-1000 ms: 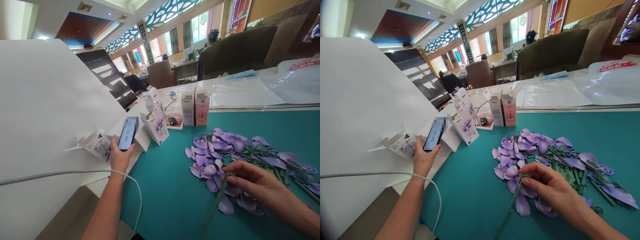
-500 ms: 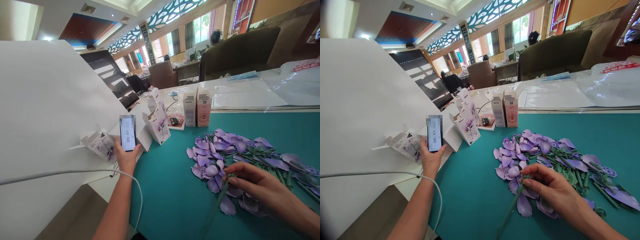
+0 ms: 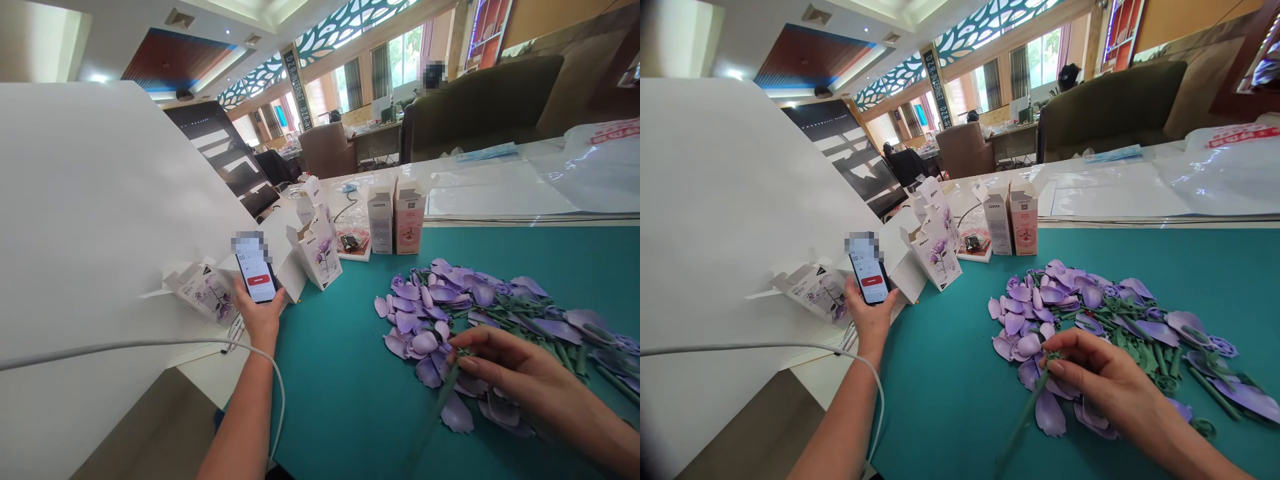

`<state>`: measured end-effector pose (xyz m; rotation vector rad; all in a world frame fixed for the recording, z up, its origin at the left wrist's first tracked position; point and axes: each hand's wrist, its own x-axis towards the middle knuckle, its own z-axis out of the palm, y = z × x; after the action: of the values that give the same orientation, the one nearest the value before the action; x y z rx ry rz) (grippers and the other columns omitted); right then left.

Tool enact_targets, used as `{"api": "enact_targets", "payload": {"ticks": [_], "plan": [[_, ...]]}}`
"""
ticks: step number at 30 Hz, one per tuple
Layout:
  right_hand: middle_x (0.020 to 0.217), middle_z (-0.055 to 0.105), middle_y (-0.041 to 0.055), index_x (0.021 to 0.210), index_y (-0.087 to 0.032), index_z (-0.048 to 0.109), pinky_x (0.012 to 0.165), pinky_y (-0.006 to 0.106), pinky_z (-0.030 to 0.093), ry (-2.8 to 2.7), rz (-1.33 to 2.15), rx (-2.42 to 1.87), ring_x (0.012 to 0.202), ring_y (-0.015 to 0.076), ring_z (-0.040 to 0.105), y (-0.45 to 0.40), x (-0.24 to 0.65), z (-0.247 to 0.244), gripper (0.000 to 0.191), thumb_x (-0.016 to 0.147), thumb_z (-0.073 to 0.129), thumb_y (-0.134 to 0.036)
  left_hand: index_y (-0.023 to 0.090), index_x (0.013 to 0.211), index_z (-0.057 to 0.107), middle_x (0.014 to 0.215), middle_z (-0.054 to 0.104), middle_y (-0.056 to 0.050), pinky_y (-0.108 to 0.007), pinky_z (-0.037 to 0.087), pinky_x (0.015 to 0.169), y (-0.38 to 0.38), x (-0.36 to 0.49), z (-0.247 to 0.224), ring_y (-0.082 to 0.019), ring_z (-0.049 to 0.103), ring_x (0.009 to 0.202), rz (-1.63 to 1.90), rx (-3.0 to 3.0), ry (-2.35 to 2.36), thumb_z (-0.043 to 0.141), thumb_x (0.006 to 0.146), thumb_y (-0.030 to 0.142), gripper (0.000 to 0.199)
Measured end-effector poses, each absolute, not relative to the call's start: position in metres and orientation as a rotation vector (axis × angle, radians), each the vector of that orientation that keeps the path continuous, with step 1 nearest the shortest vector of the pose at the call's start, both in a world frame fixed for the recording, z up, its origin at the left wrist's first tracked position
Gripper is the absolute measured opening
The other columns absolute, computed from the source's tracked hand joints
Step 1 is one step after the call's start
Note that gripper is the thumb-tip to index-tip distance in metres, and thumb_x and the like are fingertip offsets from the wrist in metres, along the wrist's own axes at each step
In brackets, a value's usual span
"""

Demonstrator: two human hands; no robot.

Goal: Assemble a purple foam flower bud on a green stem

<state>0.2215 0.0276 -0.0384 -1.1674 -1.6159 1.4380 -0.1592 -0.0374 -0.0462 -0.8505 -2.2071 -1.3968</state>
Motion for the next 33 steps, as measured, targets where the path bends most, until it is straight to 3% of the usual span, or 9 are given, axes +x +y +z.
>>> {"api": "enact_targets", "payload": {"ticks": [4, 15, 33], "plan": [[0.070, 0.070, 0.0066, 0.082, -0.023, 0.073, 0.053, 0.025, 0.054, -1.526, 1.638, -1.124, 0.062, 0.0190, 0.064, 0.033, 0.224, -0.042, 0.051, 0.057, 0.079, -0.066, 0.018, 0.148, 0.025, 0.139, 0.044, -0.019, -0.050, 0.034, 0.110, -0.038, -0.158, -0.043, -0.034, 0.040, 0.134, -1.385, -0.836, -2.227, 0.078, 0.064, 0.039, 0.101], [0.067, 0.069, 0.0070, 0.083, -0.023, 0.074, 0.048, 0.026, 0.051, -1.560, 1.651, -1.078, 0.056, 0.0189, 0.061, 0.035, 0.226, -0.046, 0.047, 0.060, 0.077, -0.064, 0.019, 0.149, 0.025, 0.131, 0.055, -0.019, -0.050, 0.046, 0.097, -0.049, -0.142, -0.007, -0.034, 0.058, 0.117, -1.327, -0.782, -2.442, 0.073, 0.068, 0.044, 0.097], [0.070, 0.070, 0.0078, 0.079, -0.021, 0.073, 0.053, 0.028, 0.054, -1.567, 1.654, -1.061, 0.062, 0.0207, 0.064, 0.033, 0.224, -0.034, 0.052, 0.055, 0.079, -0.067, 0.015, 0.150, 0.026, 0.128, 0.059, -0.020, -0.054, 0.044, 0.096, -0.038, -0.143, 0.028, -0.040, 0.056, 0.117, -1.133, -0.853, -2.558, 0.070, 0.069, 0.045, 0.097]]}}
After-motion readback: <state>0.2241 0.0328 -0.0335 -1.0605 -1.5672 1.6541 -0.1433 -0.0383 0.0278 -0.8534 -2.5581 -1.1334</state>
